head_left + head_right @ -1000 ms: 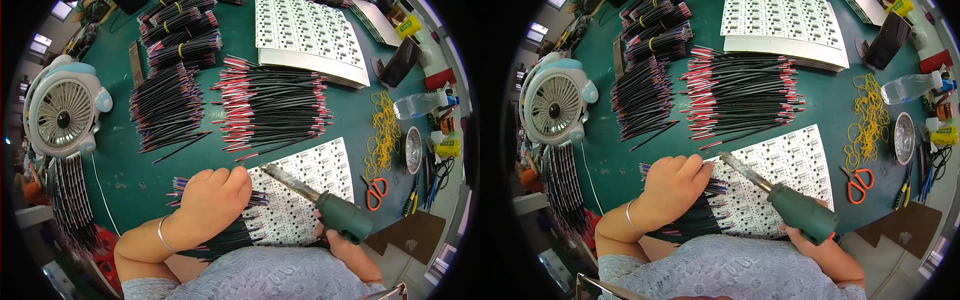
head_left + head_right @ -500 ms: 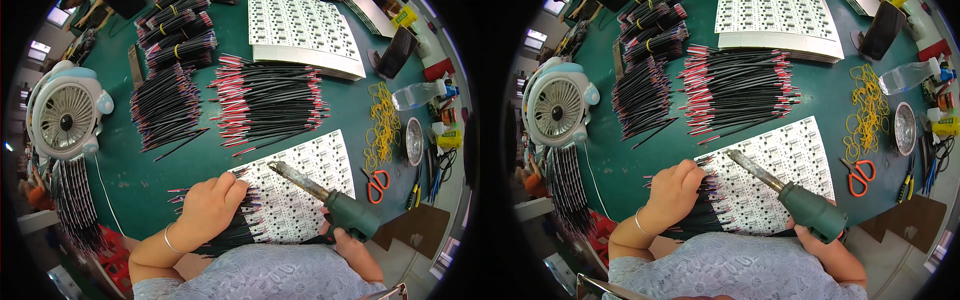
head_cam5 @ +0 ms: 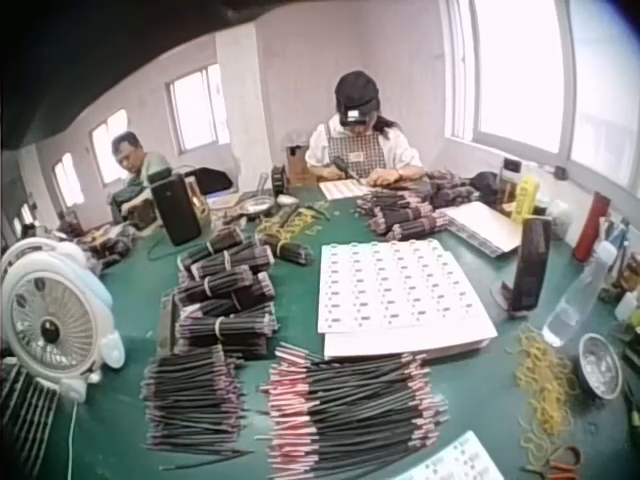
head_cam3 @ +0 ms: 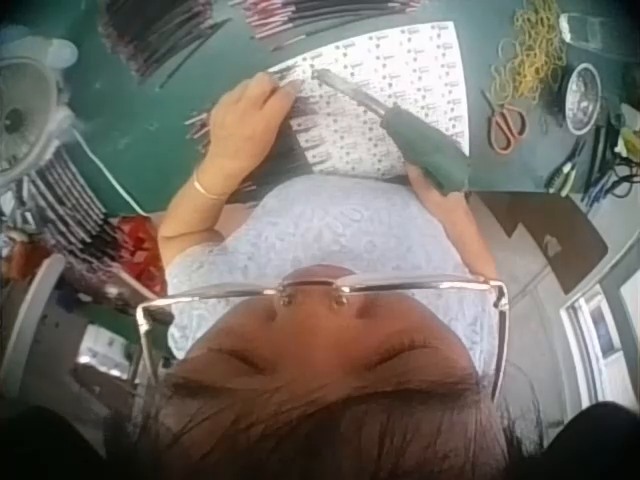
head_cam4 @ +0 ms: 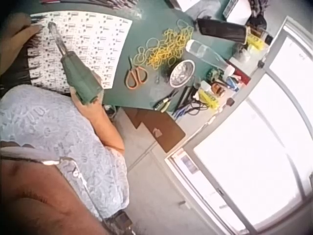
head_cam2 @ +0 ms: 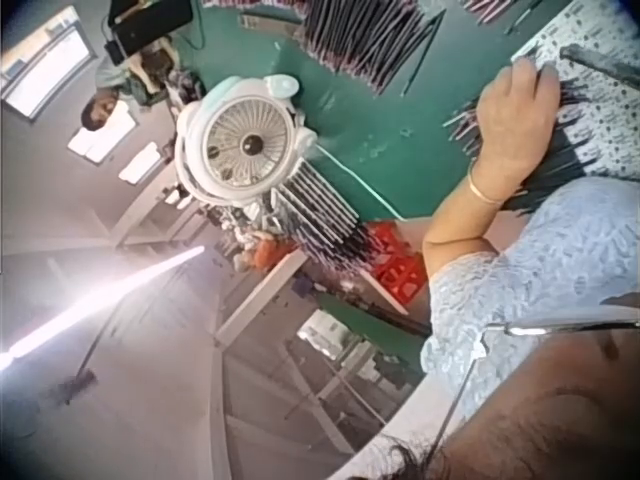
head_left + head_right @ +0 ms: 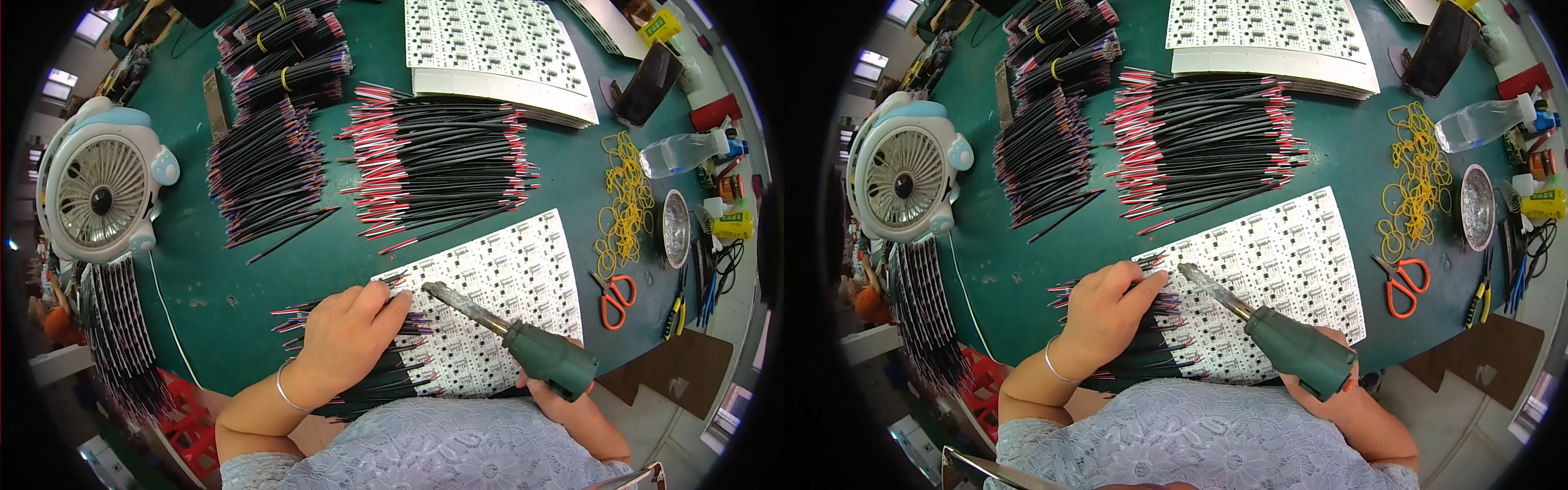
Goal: The person solders individual black wires to contact points on a large LED circuit board panel using a soldering iron and solder wire.
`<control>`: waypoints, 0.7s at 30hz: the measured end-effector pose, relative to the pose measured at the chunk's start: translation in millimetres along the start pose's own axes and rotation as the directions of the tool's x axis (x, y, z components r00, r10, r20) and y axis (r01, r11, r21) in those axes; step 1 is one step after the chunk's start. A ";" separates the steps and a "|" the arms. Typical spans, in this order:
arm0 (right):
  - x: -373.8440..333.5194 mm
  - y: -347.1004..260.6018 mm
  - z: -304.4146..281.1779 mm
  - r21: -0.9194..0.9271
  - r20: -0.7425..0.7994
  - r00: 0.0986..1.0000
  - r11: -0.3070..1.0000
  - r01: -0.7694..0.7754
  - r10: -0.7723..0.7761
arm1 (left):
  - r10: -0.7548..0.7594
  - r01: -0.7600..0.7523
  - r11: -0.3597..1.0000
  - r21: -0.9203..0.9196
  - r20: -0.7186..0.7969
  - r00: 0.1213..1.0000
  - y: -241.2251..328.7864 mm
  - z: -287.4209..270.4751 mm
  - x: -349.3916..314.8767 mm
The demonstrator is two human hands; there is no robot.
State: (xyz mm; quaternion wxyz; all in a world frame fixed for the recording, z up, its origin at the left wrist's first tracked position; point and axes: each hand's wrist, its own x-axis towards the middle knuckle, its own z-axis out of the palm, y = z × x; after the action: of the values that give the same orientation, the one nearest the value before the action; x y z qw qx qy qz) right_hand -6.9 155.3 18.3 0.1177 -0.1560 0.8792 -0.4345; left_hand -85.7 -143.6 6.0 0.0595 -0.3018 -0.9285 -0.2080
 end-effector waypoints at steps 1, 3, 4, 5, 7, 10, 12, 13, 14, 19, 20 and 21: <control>-0.8 -0.5 0.8 0.002 0.002 1.000 1.000 -0.018 0.018 | -0.009 0.009 1.000 -0.010 0.010 1.000 0.2 -0.1 0.1; -1.6 -2.2 2.8 0.004 0.005 0.999 0.999 -0.037 0.037 | -0.016 0.016 1.000 -0.010 0.011 1.000 0.5 0.0 0.5; -1.7 -3.7 4.2 0.041 0.006 0.992 0.991 -0.127 0.127 | -0.020 0.020 1.000 -0.011 0.011 1.000 0.5 0.2 1.1; -1.8 -4.5 4.8 0.077 0.009 0.977 0.974 -0.215 0.215 | -0.020 0.020 1.000 -0.012 0.011 1.000 0.5 0.2 1.5; -2.1 -4.5 3.9 0.091 0.015 0.974 0.969 -0.229 0.228 | -0.018 0.019 1.000 -0.024 0.014 1.000 0.6 0.0 2.2; 0.0 -7.2 3.5 0.080 0.006 0.982 0.979 -0.188 0.188 | -0.023 0.023 1.000 -0.019 0.035 0.999 0.9 -1.4 3.6; 4.9 -11.6 2.4 0.055 -0.008 0.991 0.990 -0.133 0.133 | -0.023 0.024 0.999 -0.024 0.043 0.999 1.5 -2.5 4.9; 9.1 -15.0 0.5 -0.063 -0.033 0.999 0.997 -0.034 0.032 | -0.027 0.028 0.999 -0.027 0.052 0.998 1.8 -3.1 5.1; 13.0 -17.9 -1.8 -0.182 -0.047 0.996 0.981 0.062 -0.072 | -0.030 0.031 0.999 -0.025 0.053 0.998 2.0 -3.4 5.5; 12.5 -19.3 -3.5 -0.166 0.033 0.998 0.985 0.054 -0.050 | -0.027 0.025 1.000 0.014 0.124 0.992 2.9 -8.2 9.7; 8.4 -14.8 -1.0 -0.088 -0.047 0.999 0.996 0.019 -0.023 | -0.025 0.023 1.000 0.014 0.123 0.992 3.3 -8.7 10.3; 7.2 -11.8 -1.3 -0.089 -0.049 0.999 0.996 0.019 -0.023 | -0.028 0.023 0.999 0.034 0.138 0.990 3.7 -9.0 10.7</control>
State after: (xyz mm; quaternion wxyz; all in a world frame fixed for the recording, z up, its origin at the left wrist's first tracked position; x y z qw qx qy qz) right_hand -11.9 146.8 28.0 0.0842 -0.1594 0.8986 -0.4000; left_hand -92.4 -138.9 18.0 -0.0028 -0.3026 -0.9374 -0.1723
